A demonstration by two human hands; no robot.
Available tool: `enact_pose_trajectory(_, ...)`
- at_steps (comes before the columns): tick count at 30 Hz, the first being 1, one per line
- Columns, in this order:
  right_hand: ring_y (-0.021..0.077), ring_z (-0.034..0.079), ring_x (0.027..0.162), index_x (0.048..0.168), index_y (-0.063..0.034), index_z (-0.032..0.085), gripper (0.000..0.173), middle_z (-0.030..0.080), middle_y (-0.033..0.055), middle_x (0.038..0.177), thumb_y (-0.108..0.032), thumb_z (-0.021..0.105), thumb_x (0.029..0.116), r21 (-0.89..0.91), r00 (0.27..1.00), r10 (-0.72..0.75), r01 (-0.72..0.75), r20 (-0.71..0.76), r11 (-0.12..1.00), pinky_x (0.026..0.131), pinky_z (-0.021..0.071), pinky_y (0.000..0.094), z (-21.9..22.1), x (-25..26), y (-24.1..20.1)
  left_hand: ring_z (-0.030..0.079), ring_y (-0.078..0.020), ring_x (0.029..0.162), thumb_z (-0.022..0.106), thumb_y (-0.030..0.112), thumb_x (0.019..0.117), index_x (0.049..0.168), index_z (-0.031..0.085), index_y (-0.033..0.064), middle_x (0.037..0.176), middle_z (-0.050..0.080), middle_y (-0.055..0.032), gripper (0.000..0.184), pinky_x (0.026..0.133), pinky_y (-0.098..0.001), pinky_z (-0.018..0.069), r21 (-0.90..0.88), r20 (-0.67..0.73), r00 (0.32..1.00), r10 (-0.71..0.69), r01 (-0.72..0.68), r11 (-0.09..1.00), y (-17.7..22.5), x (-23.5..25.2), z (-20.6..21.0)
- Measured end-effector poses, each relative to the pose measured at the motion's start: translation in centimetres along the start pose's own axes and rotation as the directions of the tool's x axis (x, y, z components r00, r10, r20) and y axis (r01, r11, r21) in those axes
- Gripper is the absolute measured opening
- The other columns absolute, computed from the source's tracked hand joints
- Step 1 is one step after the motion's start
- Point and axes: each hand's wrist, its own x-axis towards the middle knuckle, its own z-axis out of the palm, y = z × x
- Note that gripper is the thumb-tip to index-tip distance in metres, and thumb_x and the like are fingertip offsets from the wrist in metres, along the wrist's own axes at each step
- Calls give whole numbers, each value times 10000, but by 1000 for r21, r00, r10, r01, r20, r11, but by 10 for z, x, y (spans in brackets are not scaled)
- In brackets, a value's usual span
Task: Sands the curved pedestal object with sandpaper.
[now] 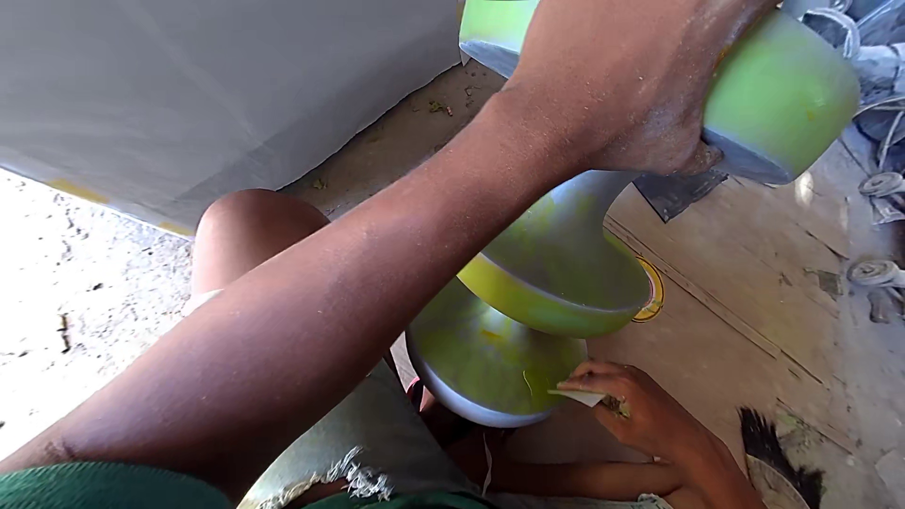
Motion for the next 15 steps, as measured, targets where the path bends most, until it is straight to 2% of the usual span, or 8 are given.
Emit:
enact_pose_trajectory(3,69,657,1122,1332,-360,691,370,695,-67,1250,-258,540,1010,-70,985,-2,-10,-172,997,938,578,345,10,22,3,672,-207,933,676,678,742,1284,681,252,1038,713,7,689,704,-455,496,17,9,999,32,-32,999,11,5,1)
enact_pose_trajectory(6,60,642,1200,1323,-338,704,361,705,-69,1282,-240,535,1020,-85,974,13,-33,-225,996,1017,555,358,28,39,18,660,-236,967,694,620,758,1271,657,201,1067,693,-23,664,731,-455,484,30,23,997,70,-71,997,22,9,1)
enact_pose_trajectory(11,30,625,1189,1283,-330,723,348,687,-93,1273,-220,517,1026,-11,993,63,-65,-101,998,1025,540,315,35,43,16,660,-222,963,707,591,772,1282,662,195,1070,697,-19,648,739,-435,485,-1,12,995,98,-98,995,25,8,3)
enact_pose_trajectory(15,61,614,1178,1289,-357,711,366,664,-67,1262,-188,545,1010,9,992,116,-116,44,993,1006,535,319,25,26,-4,656,-215,968,697,567,784,1335,643,204,1103,693,-15,662,734,-421,490,-21,34,996,88,-87,996,23,8,6)
